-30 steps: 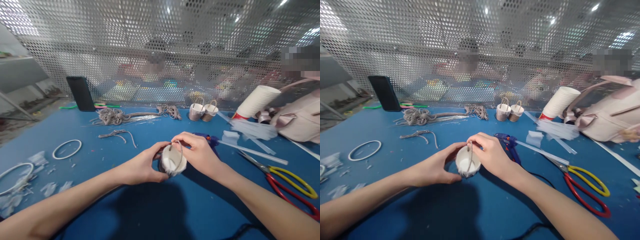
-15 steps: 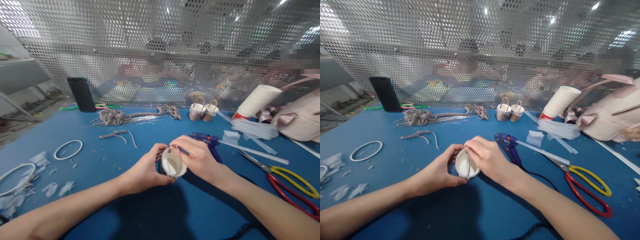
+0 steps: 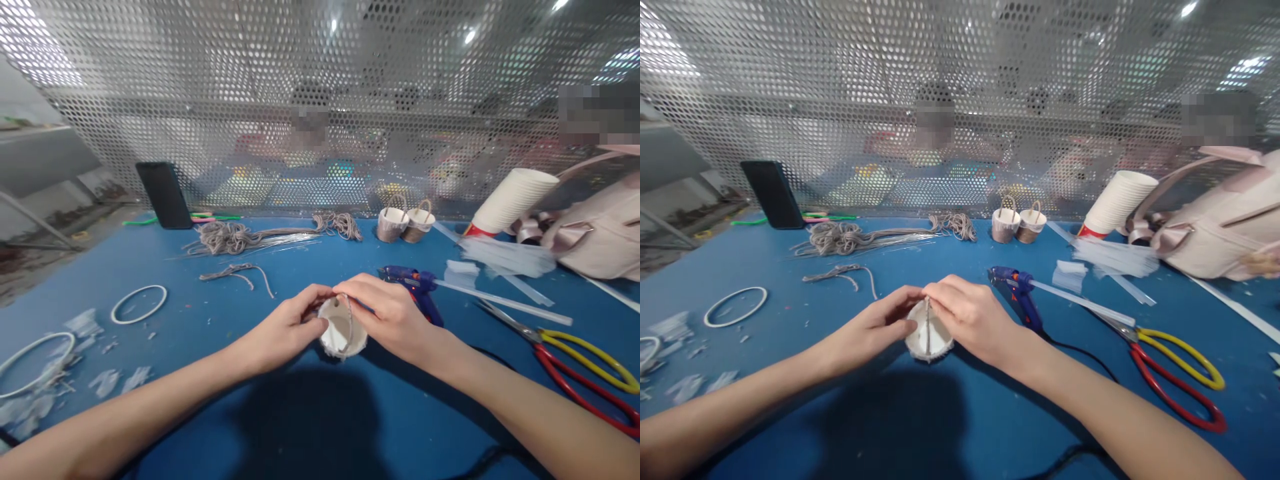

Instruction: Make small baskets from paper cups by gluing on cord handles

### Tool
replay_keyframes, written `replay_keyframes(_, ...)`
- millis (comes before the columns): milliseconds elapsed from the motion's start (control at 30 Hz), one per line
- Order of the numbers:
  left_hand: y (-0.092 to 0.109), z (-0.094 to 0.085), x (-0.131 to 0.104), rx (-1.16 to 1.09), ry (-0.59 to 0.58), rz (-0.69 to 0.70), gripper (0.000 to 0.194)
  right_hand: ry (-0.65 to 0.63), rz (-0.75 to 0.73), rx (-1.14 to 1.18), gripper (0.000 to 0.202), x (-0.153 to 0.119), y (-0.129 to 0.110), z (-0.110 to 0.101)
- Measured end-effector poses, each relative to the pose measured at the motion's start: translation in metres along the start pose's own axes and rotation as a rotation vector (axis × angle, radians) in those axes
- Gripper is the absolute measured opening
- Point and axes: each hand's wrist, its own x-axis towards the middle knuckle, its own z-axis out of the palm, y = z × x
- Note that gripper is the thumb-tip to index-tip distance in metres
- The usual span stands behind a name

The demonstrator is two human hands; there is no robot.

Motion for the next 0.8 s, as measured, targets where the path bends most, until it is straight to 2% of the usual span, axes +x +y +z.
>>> replay_keyframes(267,0.006,-0.004,0.012,0.210,0.101,0.007,0.024,0.034,-0.035,-0.003,0.020,0.003,-0.004,-0.002)
replay_keyframes(433,0.006,-0.007,0.016,0.286,0.126,0.014,0.025,0.012,0.016,0.030,0.024,0.006,-0.006,-0.009)
replay_keyframes(533,0.008,-0.008,0.016,0.322,0.123,0.002,0.027,0.014,0.081,0.011,0.025,0.006,-0.012,-0.023)
replay_keyframes(633,0.013,-0.012,0.015,0.317,0.097,-0.054,0.032,0.014,0.154,-0.033,0.025,-0.004,-0.021,-0.045)
replay_keyframes(733,0.016,-0.020,0.013,0.231,-0.005,-0.105,0.040,0.025,0.261,-0.069,0.023,-0.029,-0.026,-0.070)
replay_keyframes(800,0.015,-0.027,0.011,0.193,-0.100,-0.112,0.054,0.022,0.383,-0.065,0.021,-0.050,-0.023,-0.084)
